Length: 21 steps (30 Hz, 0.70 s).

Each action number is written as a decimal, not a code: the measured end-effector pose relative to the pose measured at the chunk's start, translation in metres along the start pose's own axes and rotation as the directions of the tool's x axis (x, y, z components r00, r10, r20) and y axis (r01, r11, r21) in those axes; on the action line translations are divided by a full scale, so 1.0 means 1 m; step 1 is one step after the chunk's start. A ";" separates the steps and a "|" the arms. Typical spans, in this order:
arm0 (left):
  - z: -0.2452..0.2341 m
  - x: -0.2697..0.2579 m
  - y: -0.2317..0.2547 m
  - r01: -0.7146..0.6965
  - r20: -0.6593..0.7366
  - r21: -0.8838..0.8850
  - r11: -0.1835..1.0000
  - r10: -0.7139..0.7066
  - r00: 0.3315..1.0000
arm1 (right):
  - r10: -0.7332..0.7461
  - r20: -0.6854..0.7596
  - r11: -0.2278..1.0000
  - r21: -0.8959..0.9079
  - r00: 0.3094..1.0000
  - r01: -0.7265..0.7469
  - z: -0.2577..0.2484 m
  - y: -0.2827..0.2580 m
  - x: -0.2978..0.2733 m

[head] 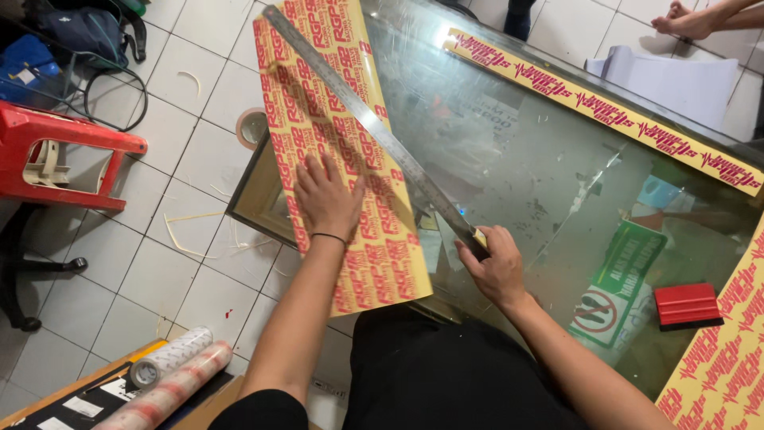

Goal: The person uses a metal ruler and a utility knife to cut a sheet of red and yellow patterned stickers on a glass table. They repeatedly align the ruler and slice along its edge to separate strips from the sheet.

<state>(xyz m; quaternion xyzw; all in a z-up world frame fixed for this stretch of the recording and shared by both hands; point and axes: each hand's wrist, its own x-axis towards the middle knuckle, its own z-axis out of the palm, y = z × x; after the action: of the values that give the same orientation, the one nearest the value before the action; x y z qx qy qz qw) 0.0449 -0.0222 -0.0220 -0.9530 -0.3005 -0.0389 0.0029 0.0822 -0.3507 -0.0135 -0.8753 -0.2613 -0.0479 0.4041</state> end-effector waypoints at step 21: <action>-0.031 -0.023 -0.011 -0.156 0.107 -0.170 0.973 0.176 0.979 | 0.023 -0.010 1.000 -0.003 1.000 -0.023 -0.011 0.016 0.001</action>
<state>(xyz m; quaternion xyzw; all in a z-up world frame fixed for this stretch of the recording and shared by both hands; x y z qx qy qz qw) 0.0176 -0.0275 0.0074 -0.9725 -0.2150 -0.0045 -0.0892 0.0919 -0.3671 -0.0165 -0.8786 -0.2489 -0.0481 0.4046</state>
